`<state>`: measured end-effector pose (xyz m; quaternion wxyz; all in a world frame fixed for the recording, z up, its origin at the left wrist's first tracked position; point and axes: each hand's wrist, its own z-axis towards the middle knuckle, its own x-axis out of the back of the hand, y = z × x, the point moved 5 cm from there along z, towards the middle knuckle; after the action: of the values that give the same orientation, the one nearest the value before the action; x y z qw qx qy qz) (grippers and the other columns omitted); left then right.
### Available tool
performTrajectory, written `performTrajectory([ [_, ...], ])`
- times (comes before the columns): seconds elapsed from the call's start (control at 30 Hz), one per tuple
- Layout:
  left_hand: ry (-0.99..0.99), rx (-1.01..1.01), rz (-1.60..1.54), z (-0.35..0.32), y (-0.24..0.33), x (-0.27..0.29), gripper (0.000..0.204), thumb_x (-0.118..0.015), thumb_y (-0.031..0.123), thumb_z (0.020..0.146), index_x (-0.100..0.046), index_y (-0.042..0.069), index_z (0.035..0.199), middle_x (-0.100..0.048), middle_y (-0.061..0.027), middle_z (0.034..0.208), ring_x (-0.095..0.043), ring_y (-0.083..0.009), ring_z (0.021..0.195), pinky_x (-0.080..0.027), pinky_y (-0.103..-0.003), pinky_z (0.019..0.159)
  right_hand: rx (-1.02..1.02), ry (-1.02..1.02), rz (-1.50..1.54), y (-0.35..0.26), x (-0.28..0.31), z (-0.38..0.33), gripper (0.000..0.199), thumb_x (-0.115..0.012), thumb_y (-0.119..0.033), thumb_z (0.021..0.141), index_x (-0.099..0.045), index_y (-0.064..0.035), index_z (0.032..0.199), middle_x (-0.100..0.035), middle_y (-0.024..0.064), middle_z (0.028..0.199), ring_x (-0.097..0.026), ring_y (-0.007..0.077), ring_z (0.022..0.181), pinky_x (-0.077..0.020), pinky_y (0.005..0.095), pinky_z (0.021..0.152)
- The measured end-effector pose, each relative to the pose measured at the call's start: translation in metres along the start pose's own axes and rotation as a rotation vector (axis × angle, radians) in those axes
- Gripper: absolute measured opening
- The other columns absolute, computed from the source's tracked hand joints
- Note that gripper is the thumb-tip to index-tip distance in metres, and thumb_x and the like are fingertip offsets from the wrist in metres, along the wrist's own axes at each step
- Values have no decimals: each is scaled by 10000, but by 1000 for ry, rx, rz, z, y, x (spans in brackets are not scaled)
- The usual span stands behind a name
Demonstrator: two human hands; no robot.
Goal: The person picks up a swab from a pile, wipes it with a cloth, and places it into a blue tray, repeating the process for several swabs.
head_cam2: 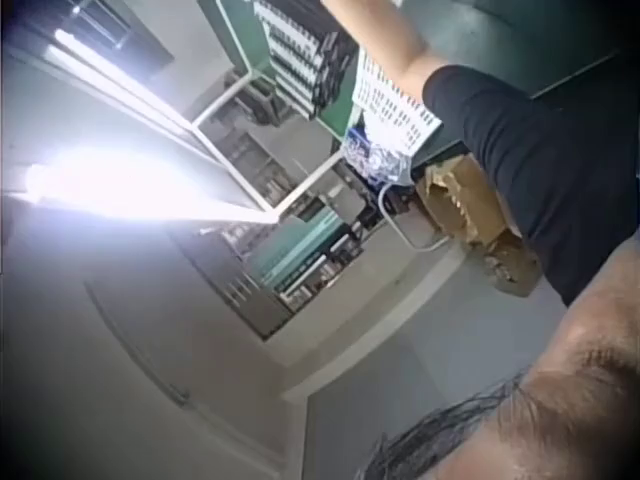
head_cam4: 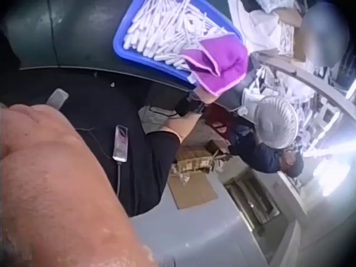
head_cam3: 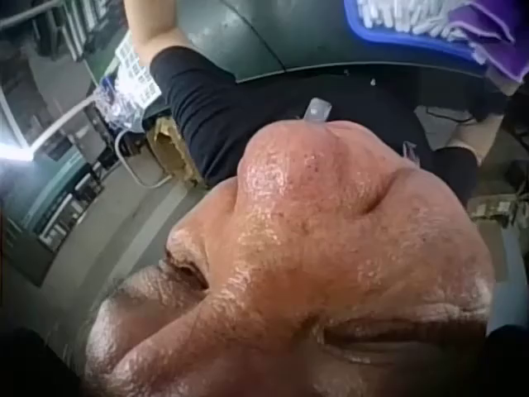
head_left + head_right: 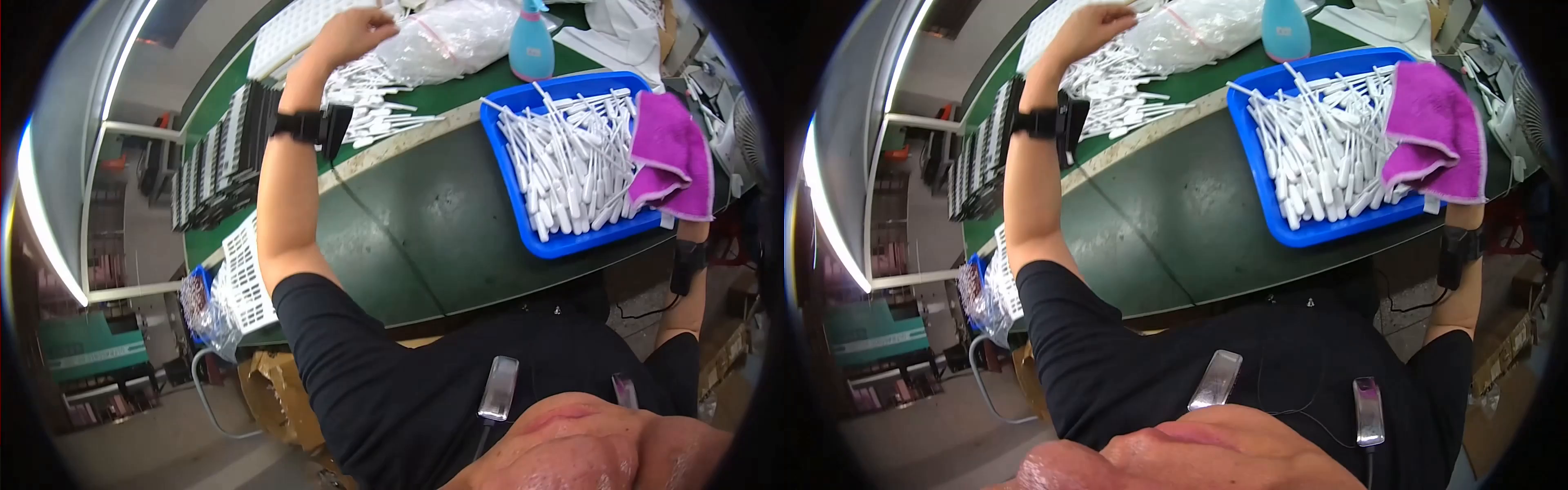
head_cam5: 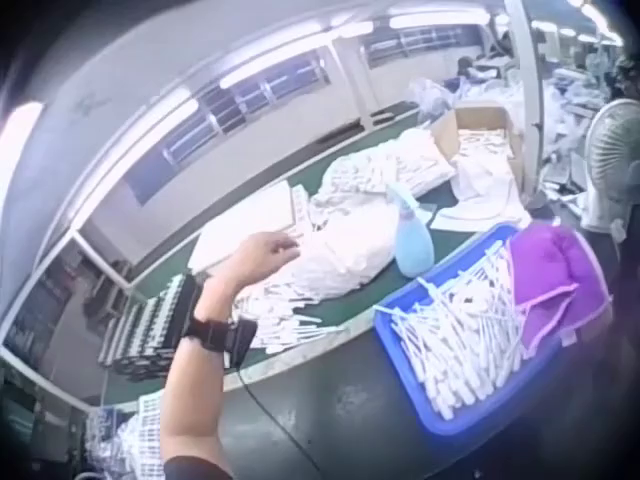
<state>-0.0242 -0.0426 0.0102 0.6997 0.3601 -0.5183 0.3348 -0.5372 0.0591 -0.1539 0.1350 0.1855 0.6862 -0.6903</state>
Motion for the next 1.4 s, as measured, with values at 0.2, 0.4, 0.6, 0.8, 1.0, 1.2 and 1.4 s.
performTrajectory([
  [0.2, -195, 363, 95, -150, -6, -73, 243, -612, 280, 790, -679, 100, 939, -666, -137, 843, -644, -287, 806, -498, -362, 728, 244, -203, -265, 15, -24, -23, 450, -460, -247, 945, -367, -52, 1340, -470, 121, 1290, -509, 204, 1137, -441, 354, 952],
  [0.4, 86, 492, 282, -203, -50, -116, 228, -607, 280, 780, -673, 102, 907, -648, -137, 852, -618, -296, 823, -488, -390, 724, 102, -698, 267, 15, -92, -3, 387, -410, -173, 961, -390, -27, 1318, -473, 113, 1290, -517, 209, 1123, -439, 339, 955],
  [0.6, -85, 432, 27, -175, -60, -127, 289, -608, 325, 795, -656, 66, 915, -640, -159, 859, -607, -316, 817, -474, -408, 708, -17, -737, 503, 20, -117, -8, 414, -412, -238, 954, -395, -34, 1313, -506, 139, 1253, -513, 244, 1142, -437, 444, 959],
  [0.8, -14, 349, 83, -178, -43, -159, 304, -624, 294, 803, -592, 7, 897, -616, -205, 844, -583, -371, 789, -453, -447, 698, 965, -146, -845, 60, -87, -27, 561, -522, -115, 890, -278, -45, 1391, -373, 112, 1375, -370, 234, 1262, -281, 342, 1062],
  [1.0, 185, 228, -368, -125, 11, -114, 229, -593, 252, 848, -549, 29, 874, -580, -116, 747, -565, -267, 666, -474, -387, 615, 163, -306, 415, 36, -123, -54, 518, -510, -258, 917, -299, -132, 1373, -451, 54, 1295, -465, 194, 1154, -360, 321, 1000],
  [1.2, 211, 421, -1379, -72, 58, -117, 199, -564, 251, 886, -551, 54, 862, -536, -46, 675, -537, -181, 597, -471, -326, 557, -50, -280, 517, 64, -118, -21, 494, -422, -453, 933, -369, -160, 1326, -531, 16, 1192, -538, 160, 1023, -427, 303, 915],
  [1.4, 329, 285, -1533, -69, 123, -126, 185, -477, 200, 939, -523, 71, 815, -486, 5, 708, -484, -86, 635, -474, -240, 583, 195, -150, 166, 54, -132, -51, 500, -445, -462, 922, -403, -137, 1300, -542, 21, 1163, -537, 144, 1005, -437, 296, 895],
])
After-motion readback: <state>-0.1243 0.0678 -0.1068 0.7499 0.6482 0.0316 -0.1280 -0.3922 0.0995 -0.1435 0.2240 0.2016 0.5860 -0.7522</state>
